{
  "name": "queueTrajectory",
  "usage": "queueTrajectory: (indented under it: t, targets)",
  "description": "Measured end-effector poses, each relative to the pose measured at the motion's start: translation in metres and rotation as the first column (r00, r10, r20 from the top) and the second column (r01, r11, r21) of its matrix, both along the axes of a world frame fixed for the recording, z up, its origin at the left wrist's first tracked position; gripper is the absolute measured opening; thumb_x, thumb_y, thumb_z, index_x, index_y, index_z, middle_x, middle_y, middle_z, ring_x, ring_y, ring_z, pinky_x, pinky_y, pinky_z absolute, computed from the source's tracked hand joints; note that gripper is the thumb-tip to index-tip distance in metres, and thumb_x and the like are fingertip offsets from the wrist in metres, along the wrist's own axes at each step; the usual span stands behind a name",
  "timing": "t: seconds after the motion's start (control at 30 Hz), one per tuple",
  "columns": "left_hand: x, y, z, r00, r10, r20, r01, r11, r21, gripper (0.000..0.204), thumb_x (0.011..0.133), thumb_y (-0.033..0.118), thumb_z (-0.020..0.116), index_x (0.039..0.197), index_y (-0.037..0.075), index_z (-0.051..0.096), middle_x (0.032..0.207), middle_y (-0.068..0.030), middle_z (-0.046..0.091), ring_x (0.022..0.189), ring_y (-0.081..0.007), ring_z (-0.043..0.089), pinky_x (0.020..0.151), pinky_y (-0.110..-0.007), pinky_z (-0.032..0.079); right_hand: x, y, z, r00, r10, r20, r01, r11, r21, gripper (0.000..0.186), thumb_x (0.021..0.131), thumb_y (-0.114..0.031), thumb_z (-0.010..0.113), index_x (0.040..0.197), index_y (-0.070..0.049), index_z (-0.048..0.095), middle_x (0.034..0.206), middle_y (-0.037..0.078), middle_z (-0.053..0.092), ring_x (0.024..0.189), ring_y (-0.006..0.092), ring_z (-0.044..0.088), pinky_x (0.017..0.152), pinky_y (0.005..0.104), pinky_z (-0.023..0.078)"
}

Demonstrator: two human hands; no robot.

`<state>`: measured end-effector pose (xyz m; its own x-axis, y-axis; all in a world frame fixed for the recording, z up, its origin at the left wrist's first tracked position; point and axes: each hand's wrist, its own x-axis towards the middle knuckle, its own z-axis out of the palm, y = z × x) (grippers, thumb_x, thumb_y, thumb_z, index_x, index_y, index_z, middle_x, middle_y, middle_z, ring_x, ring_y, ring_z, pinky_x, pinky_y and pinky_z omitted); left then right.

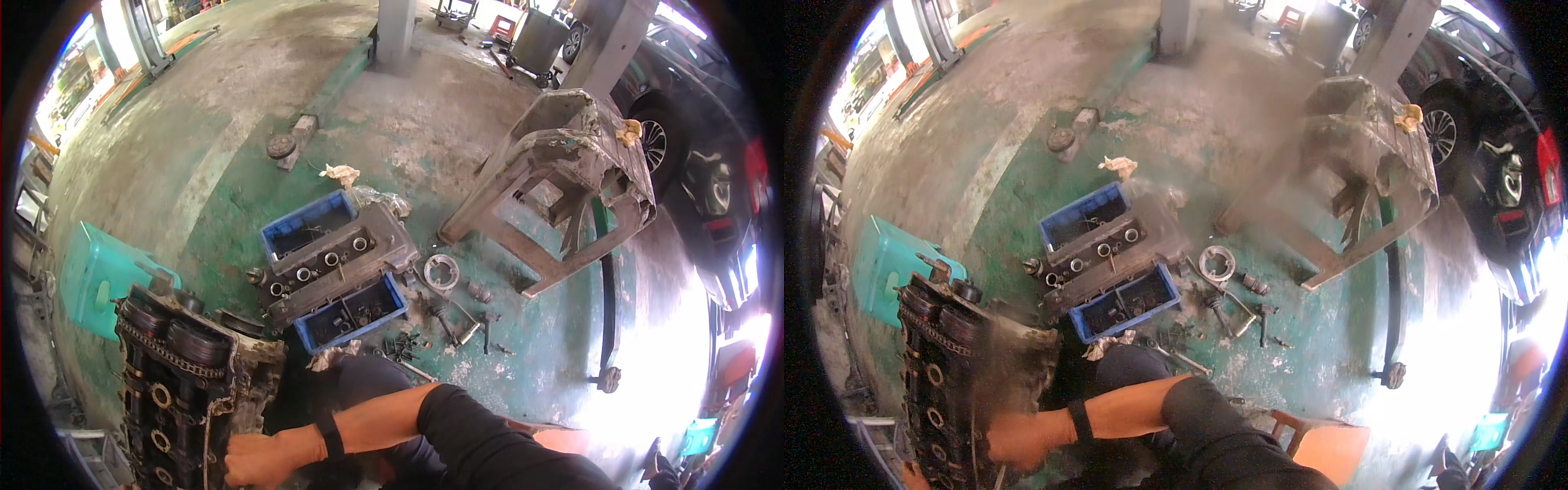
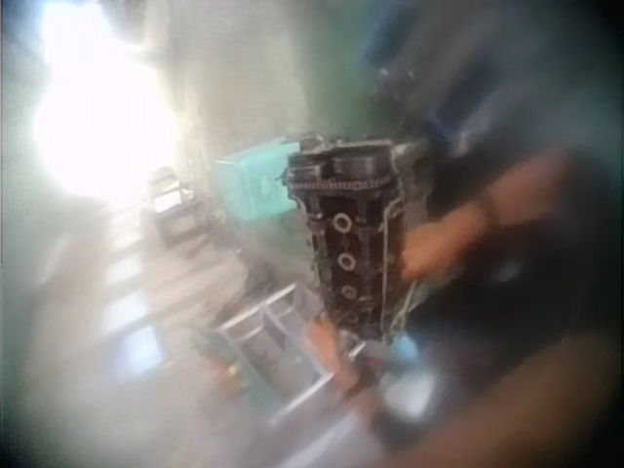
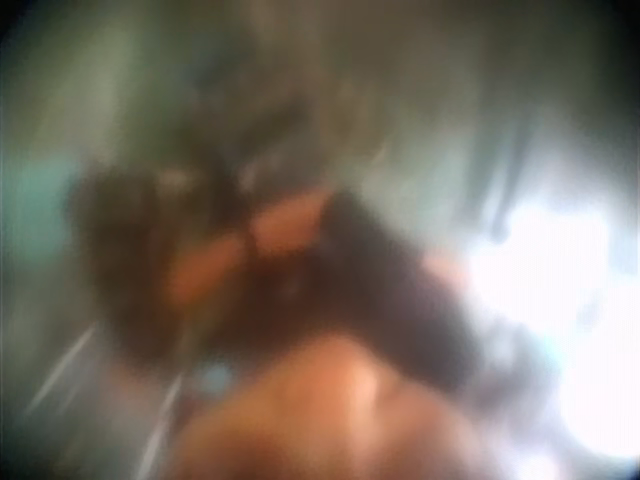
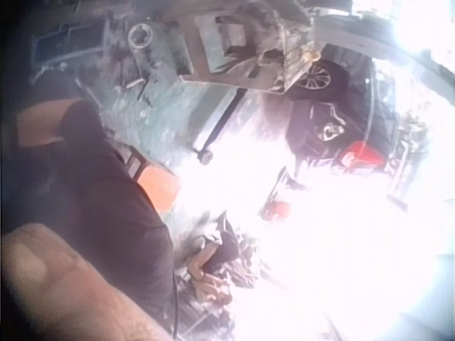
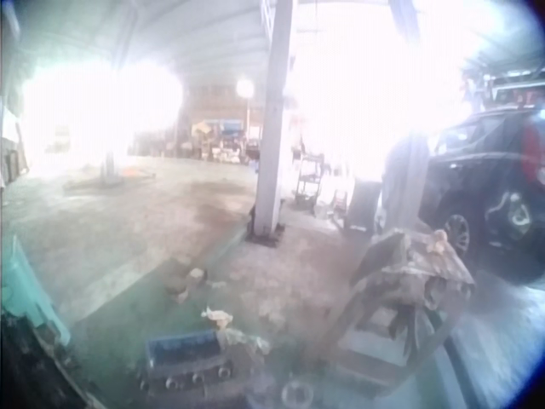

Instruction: The person uses a ratchet wrench to loosen and remove bolts from a disassembled engine block resting on a low stool. They repeatedly reposition the tool and the engine to access different bolt locations, then place removed bolts into a nearby blue parts bin.

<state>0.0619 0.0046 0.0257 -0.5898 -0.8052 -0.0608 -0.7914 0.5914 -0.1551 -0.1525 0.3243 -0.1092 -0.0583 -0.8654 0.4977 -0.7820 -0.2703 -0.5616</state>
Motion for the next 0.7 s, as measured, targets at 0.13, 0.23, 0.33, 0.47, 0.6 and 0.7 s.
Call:
queueTrajectory:
  t: [0.13, 0.23, 0.33, 0.47, 0.6, 0.7]
  targets:
    - [-0.0005, 0.0011, 0.002, 1.0, 0.0, 0.007, 0.0, 1.0, 0.01, 0.048, 0.097, 0.032, 0.057, 0.128, -0.003, 0.056, 0.117, -0.0243, 0.063, 0.114, -0.0394, 0.058, 0.101, -0.045, 0.042, -0.002, 0.0026, 0.0036, 1.0, 0.013, -0.007, -0.014, 1.0, -0.012, 0.021, 0.063, -0.02, 0.072, 0.072, -0.001, 0.068, 0.065, 0.02, 0.064, 0.068, 0.0442, 0.065, 0.061, 0.0541, 0.052]
    - [0.0004, 0.0013, 0.0029, 1.0, -0.002, 0.01, 0.002, 1.0, 0.018, 0.047, 0.096, 0.033, 0.057, 0.127, -0.003, 0.057, 0.116, -0.0246, 0.063, 0.114, -0.0397, 0.059, 0.1, -0.045, 0.042, -0.0038, 0.0002, 0.007, 1.0, 0.021, 0.018, -0.022, 1.0, 0.013, 0.021, 0.063, -0.02, 0.073, 0.073, -0.001, 0.068, 0.066, 0.02, 0.064, 0.07, 0.0443, 0.065, 0.062, 0.0541, 0.052]
    - [0.0002, 0.0017, 0.003, 1.0, -0.001, 0.01, 0.001, 1.0, 0.023, 0.047, 0.096, 0.033, 0.057, 0.127, -0.002, 0.058, 0.116, -0.0249, 0.064, 0.113, -0.0399, 0.059, 0.1, -0.046, 0.043, -0.0038, 0.0042, 0.0068, 1.0, 0.016, -0.001, -0.016, 0.999, 0.039, 0.022, 0.063, -0.02, 0.074, 0.073, -0.001, 0.068, 0.066, 0.02, 0.064, 0.07, 0.0444, 0.065, 0.062, 0.0541, 0.052]
    - [-0.0009, 0.0035, 0.0029, 1.0, -0.003, 0.017, 0.002, 1.0, 0.028, 0.047, 0.096, 0.034, 0.058, 0.126, -0.001, 0.06, 0.115, -0.0253, 0.064, 0.112, -0.0403, 0.06, 0.098, -0.046, 0.044, -0.007, 0.0033, 0.004, 0.996, 0.072, 0.049, -0.071, 0.997, -0.009, 0.023, 0.065, -0.021, 0.075, 0.073, -0.001, 0.068, 0.066, 0.02, 0.064, 0.069, 0.0443, 0.065, 0.062, 0.0539, 0.052]
    - [-0.0025, 0.0037, 0.003, 1.0, -0.003, 0.017, 0.003, 1.0, 0.031, 0.046, 0.095, 0.035, 0.058, 0.125, 0.0, 0.061, 0.115, -0.0257, 0.065, 0.111, -0.0407, 0.061, 0.097, -0.047, 0.045, -0.0023, 0.001, 0.0065, 1.0, 0.015, -0.011, -0.014, 0.999, 0.03, 0.023, 0.066, -0.022, 0.074, 0.074, -0.001, 0.069, 0.066, 0.02, 0.064, 0.069, 0.044, 0.065, 0.061, 0.0531, 0.051]
    - [-0.0032, 0.0039, 0.0033, 1.0, -0.011, 0.018, 0.011, 0.999, 0.032, 0.046, 0.095, 0.035, 0.058, 0.124, 0.0, 0.062, 0.114, -0.026, 0.066, 0.11, -0.041, 0.061, 0.097, -0.048, 0.045, -0.0057, 0.0067, 0.0089, 0.999, 0.039, 0.012, -0.039, 0.999, -0.033, 0.023, 0.066, -0.022, 0.074, 0.075, -0.001, 0.069, 0.067, 0.02, 0.064, 0.07, 0.044, 0.065, 0.061, 0.0526, 0.051]
